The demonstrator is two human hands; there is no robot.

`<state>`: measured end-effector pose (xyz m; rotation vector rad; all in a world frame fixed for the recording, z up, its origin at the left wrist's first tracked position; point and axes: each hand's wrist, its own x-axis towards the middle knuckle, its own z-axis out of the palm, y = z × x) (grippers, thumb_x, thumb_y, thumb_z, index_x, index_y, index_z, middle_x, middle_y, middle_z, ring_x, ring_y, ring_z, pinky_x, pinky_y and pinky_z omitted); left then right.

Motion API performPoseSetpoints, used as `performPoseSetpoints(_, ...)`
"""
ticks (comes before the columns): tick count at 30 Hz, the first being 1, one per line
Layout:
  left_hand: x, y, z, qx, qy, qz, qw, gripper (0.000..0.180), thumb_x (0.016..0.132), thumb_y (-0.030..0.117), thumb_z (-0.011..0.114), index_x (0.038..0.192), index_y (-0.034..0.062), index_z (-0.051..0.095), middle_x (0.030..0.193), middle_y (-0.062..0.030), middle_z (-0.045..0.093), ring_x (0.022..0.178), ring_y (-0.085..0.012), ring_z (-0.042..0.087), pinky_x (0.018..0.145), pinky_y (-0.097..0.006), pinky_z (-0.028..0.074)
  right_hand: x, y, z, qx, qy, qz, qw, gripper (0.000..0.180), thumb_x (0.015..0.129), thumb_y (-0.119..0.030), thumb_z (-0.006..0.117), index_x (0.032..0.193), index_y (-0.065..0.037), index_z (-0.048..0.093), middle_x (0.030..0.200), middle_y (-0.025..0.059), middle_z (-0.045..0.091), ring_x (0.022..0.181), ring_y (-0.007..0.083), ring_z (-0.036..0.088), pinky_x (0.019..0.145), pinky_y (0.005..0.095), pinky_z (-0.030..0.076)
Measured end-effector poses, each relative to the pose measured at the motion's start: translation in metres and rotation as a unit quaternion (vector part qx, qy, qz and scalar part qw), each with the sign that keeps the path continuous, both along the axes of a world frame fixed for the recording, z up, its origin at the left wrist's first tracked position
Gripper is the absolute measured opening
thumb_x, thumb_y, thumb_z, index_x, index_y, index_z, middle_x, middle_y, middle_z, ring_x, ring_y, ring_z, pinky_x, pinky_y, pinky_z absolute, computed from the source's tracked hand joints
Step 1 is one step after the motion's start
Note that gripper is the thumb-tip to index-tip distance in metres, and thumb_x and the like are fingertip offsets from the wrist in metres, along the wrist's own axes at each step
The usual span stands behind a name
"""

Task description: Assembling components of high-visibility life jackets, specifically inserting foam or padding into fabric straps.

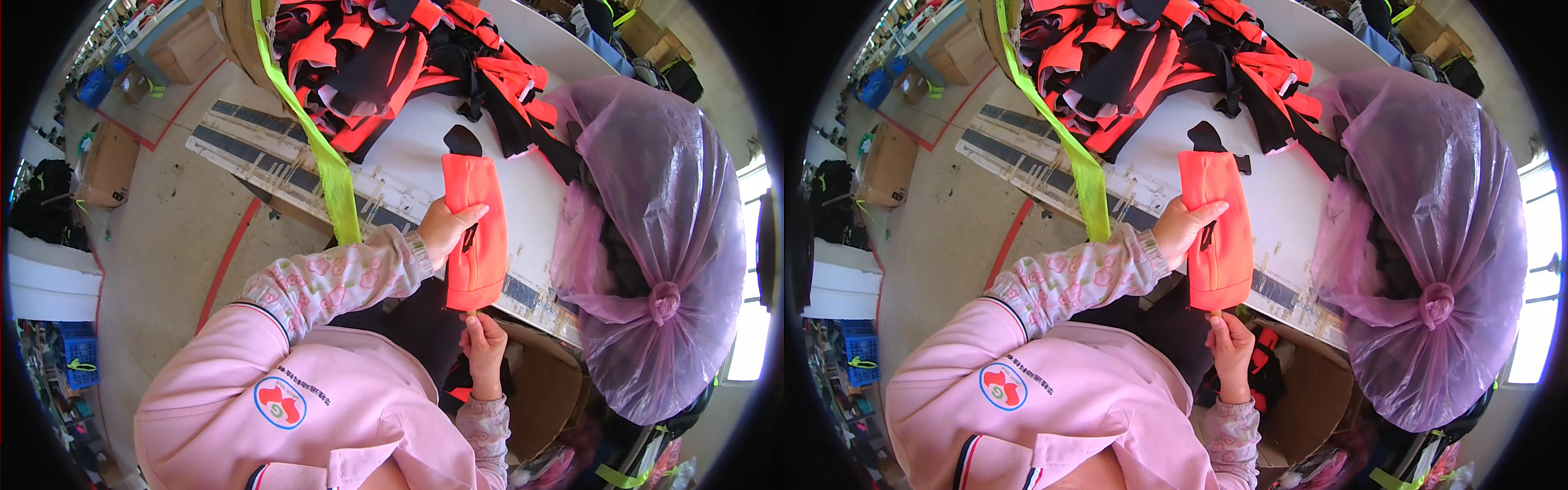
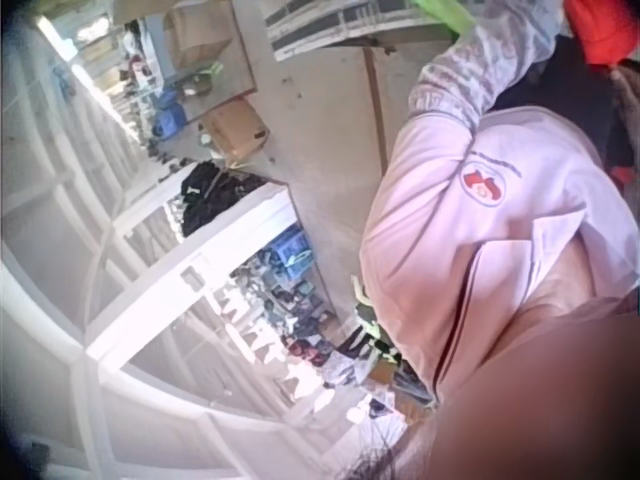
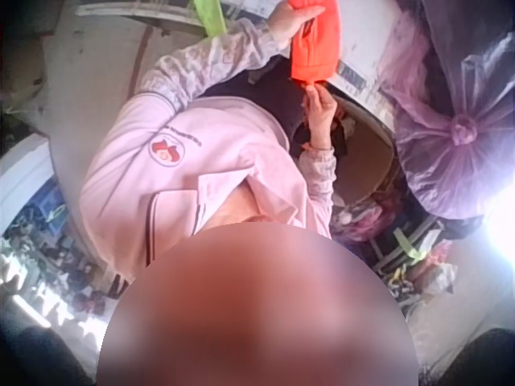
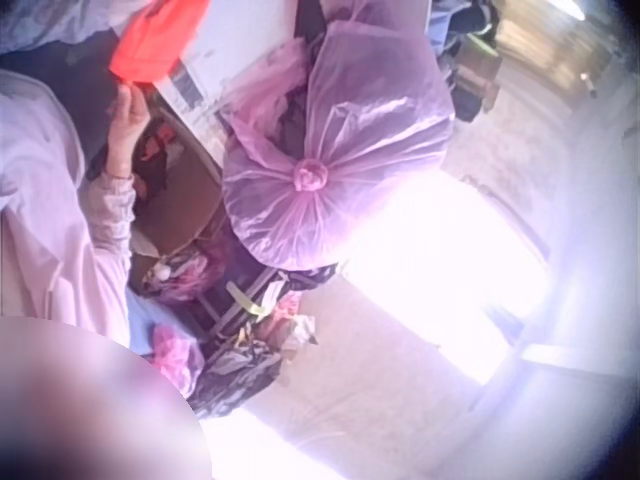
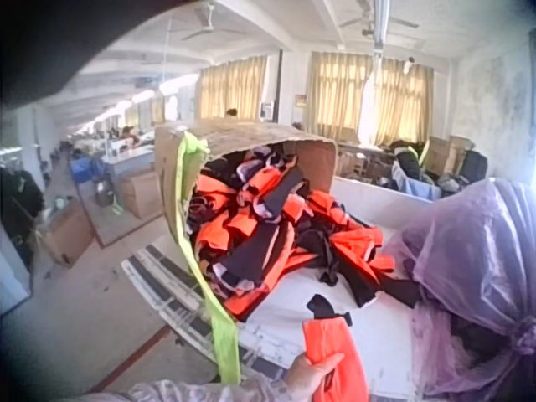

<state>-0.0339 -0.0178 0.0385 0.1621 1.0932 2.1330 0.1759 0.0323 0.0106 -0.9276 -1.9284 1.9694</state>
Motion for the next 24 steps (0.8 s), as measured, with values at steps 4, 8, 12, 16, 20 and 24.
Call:
performPoseSetpoints(4, -0.006, -0.010, 0.011, 0.057, -0.053, -0.015, 0.997, 0.023, 0.081, 0.013, 0.065, 0.100, 0.0022, 0.057, 0.091, -0.0056, 0.062, 0.080, -0.0147, 0.061, 0.072, -0.032, 0.051, -0.001, 0.005, 0.006, -0.017, -0.011, 0.029, 0.999, 0.018, 0.089, -0.016, 0.056, 0.088, 0.001, 0.062, 0.055, -0.0028, 0.051, 0.047, 0.0029, 0.043, 0.044, 0.0175, 0.033)
performPoseSetpoints(8, -0.026, -0.020, 0.014, 0.110, -0.051, 0.003, 0.993, 0.026, 0.080, 0.015, 0.066, 0.101, 0.0032, 0.056, 0.093, -0.0061, 0.062, 0.083, -0.0170, 0.062, 0.074, -0.032, 0.051, 0.022, 0.014, -0.003, 0.077, -0.021, 0.034, 0.996, 0.016, 0.089, -0.013, 0.055, 0.089, 0.001, 0.062, 0.058, -0.0024, 0.052, 0.051, 0.0029, 0.045, 0.046, 0.0177, 0.035)
performPoseSetpoints(12, -0.050, -0.025, 0.023, 0.138, -0.049, 0.002, 0.989, 0.025, 0.082, 0.016, 0.064, 0.102, 0.0044, 0.055, 0.093, -0.0059, 0.062, 0.083, -0.0175, 0.062, 0.074, -0.032, 0.051, 0.057, 0.010, -0.020, 0.082, 0.012, -0.042, 0.996, 0.017, 0.090, -0.015, 0.053, 0.091, -0.001, 0.062, 0.056, -0.0042, 0.049, 0.046, 0.0007, 0.039, 0.041, 0.0160, 0.029)
performPoseSetpoints(16, -0.056, -0.027, 0.028, 0.136, -0.058, 0.010, 0.989, 0.024, 0.081, 0.014, 0.064, 0.101, 0.0033, 0.056, 0.093, -0.0070, 0.062, 0.083, -0.0187, 0.062, 0.074, -0.033, 0.052, 0.069, 0.010, -0.018, 0.108, 0.012, -0.059, 0.992, 0.018, 0.090, -0.015, 0.052, 0.091, 0.000, 0.062, 0.056, -0.0038, 0.049, 0.047, 0.0005, 0.040, 0.041, 0.0155, 0.028)
performPoseSetpoints(20, -0.029, -0.021, 0.022, 0.126, -0.047, -0.038, 0.990, 0.025, 0.080, 0.011, 0.065, 0.102, 0.0031, 0.056, 0.094, -0.0067, 0.062, 0.084, -0.0183, 0.062, 0.075, -0.033, 0.051, 0.044, 0.001, -0.005, 0.106, 0.018, -0.089, 0.990, 0.019, 0.090, -0.015, 0.052, 0.091, 0.001, 0.062, 0.056, -0.0034, 0.048, 0.046, 0.0013, 0.040, 0.041, 0.0159, 0.029)
performPoseSetpoints(24, 0.005, -0.025, 0.005, 0.088, -0.050, 0.006, 0.995, 0.022, 0.080, 0.008, 0.065, 0.101, 0.0043, 0.057, 0.094, -0.0038, 0.062, 0.083, -0.0147, 0.061, 0.076, -0.030, 0.049, 0.007, -0.006, 0.003, 0.078, 0.017, -0.076, 0.994, 0.016, 0.088, -0.013, 0.056, 0.090, 0.002, 0.063, 0.055, -0.0017, 0.050, 0.049, 0.0038, 0.045, 0.046, 0.0186, 0.035)
